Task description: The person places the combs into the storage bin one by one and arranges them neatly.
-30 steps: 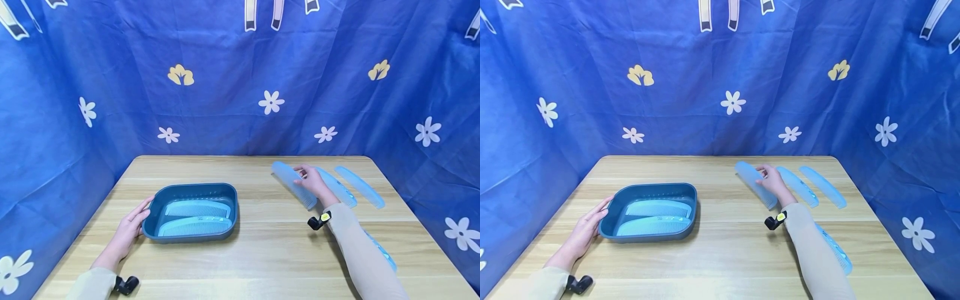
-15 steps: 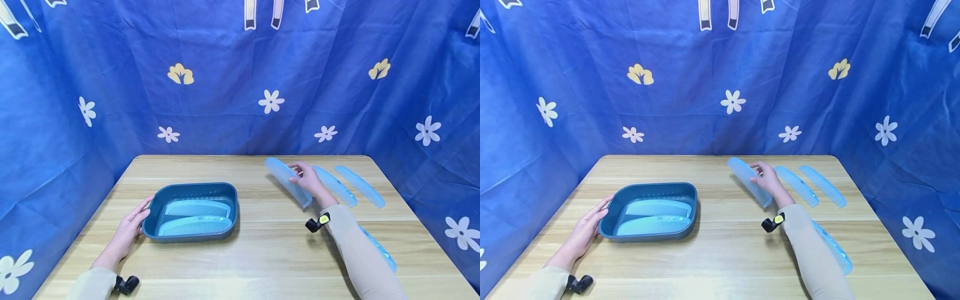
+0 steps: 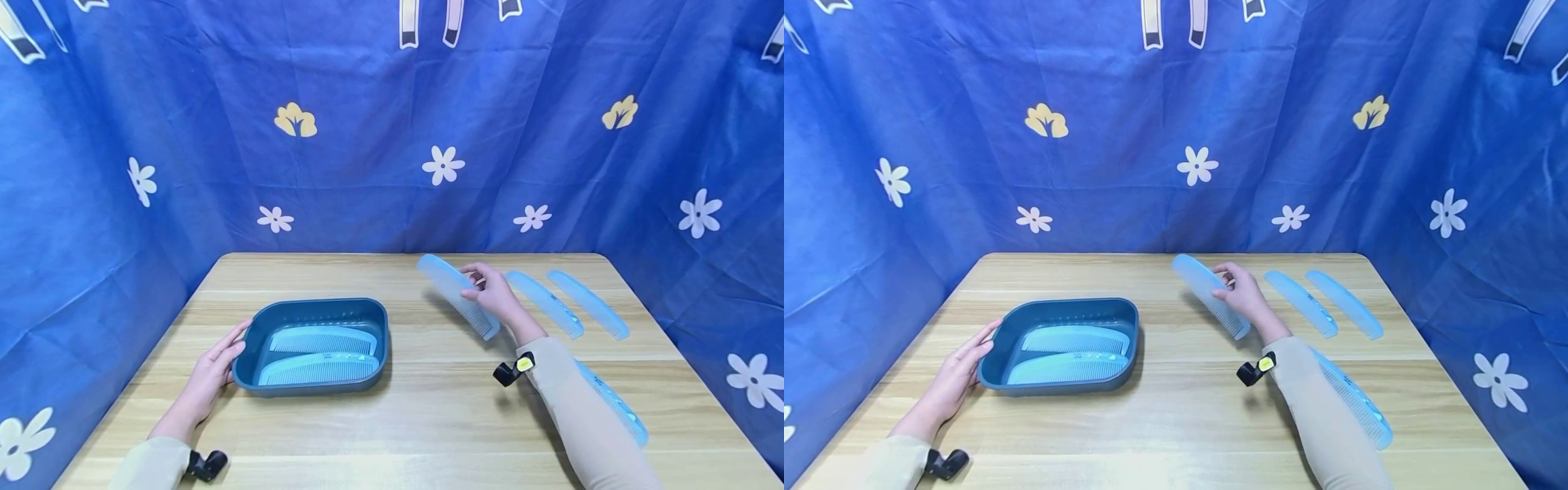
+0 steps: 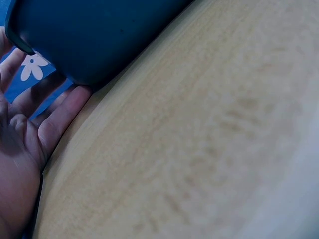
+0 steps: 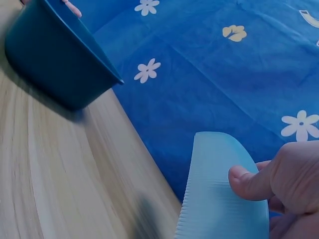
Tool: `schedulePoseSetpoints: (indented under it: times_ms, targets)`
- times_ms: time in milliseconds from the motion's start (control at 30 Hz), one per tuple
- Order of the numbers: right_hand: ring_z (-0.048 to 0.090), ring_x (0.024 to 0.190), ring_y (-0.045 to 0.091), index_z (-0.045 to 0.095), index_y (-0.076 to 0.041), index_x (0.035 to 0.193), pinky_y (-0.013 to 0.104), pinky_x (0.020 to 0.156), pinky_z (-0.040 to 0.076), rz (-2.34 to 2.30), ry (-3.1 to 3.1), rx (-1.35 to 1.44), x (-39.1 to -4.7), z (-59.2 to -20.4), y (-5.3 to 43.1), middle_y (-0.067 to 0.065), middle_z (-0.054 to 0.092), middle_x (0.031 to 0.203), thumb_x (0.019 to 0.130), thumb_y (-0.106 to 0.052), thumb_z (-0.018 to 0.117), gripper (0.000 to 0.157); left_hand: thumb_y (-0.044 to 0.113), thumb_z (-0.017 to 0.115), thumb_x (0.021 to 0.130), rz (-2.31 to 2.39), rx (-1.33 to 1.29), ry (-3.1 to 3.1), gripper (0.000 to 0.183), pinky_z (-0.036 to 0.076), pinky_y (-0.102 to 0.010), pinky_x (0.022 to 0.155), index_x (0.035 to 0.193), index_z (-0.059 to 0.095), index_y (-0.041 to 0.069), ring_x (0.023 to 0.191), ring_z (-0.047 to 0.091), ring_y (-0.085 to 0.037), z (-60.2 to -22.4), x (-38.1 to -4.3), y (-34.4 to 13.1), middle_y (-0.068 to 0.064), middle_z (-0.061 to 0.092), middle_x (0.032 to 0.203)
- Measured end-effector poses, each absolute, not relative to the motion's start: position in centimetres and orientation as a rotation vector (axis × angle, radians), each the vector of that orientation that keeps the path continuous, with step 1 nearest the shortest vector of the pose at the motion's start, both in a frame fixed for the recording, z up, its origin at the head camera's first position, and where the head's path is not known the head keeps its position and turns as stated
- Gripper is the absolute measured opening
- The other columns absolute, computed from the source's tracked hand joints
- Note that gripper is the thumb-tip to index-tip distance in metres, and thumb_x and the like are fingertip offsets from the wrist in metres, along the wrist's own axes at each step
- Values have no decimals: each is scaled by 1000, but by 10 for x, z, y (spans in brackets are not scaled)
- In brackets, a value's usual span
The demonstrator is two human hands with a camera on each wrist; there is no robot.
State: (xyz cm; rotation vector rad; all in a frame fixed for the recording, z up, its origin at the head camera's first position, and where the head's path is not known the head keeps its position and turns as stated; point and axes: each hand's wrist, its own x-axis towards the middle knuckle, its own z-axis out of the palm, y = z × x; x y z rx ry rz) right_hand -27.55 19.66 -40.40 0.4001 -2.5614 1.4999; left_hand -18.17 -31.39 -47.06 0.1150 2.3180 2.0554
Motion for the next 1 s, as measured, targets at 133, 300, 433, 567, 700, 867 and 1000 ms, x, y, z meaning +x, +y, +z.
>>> schedulePoseSetpoints:
  times_ms: [133, 300, 433, 567, 700, 867, 1000]
  targets:
    - [49, 70, 21, 59, 0, 115, 26, 61, 45, 1527, -2548, 405, -273, -400, 190, 10, 48, 85, 76, 8, 70, 41, 31, 45, 99, 2048, 112, 2325, 50, 52, -24, 70, 146, 31, 24, 97, 59, 0, -470, -182, -314, 20, 45, 124]
    - [50, 71, 21, 59, 1, 114, 25, 62, 44, 1551, -2526, 438, -274, -397, 180, 12, 49, 86, 77, 7, 71, 40, 31, 46, 99, 2059, 111, 2317, 50, 53, -25, 69, 146, 32, 24, 96, 60, -1, -470, -181, -314, 22, 47, 121]
    - [50, 72, 22, 59, 2, 114, 25, 61, 43, 1557, -2500, 476, -273, -395, 174, 13, 50, 86, 76, 6, 71, 40, 31, 46, 99, 2066, 121, 2308, 50, 52, -25, 69, 146, 32, 24, 96, 60, -1, -470, -182, -314, 22, 47, 120]
    - [50, 71, 21, 60, 1, 114, 25, 62, 43, 1548, -2490, 487, -272, -393, 167, 11, 49, 85, 76, 6, 72, 40, 30, 46, 99, 2076, 129, 2301, 50, 53, -25, 69, 146, 32, 23, 95, 60, -2, -470, -182, -314, 22, 49, 119]
    - [51, 70, 22, 60, 1, 113, 26, 63, 44, 1543, -2466, 507, -271, -391, 160, 12, 51, 84, 75, 7, 72, 40, 29, 46, 99, 2086, 125, 2289, 50, 53, -25, 69, 146, 32, 23, 95, 61, -3, -470, -183, -314, 22, 49, 119]
    - [53, 71, 29, 60, 6, 112, 30, 66, 45, 1547, -2432, 570, -260, -379, 148, 20, 52, 85, 74, 11, 70, 39, 29, 46, 99, 2084, 117, 2281, 50, 53, -25, 70, 146, 31, 23, 96, 60, -2, -470, -183, -314, 22, 48, 120]
    - [53, 71, 36, 58, 11, 110, 33, 65, 44, 1542, -2424, 621, -241, -360, 137, 26, 51, 85, 75, 15, 67, 37, 30, 46, 99, 2072, 110, 2287, 51, 53, -25, 70, 147, 31, 24, 96, 60, -2, -470, -183, -315, 20, 46, 123]
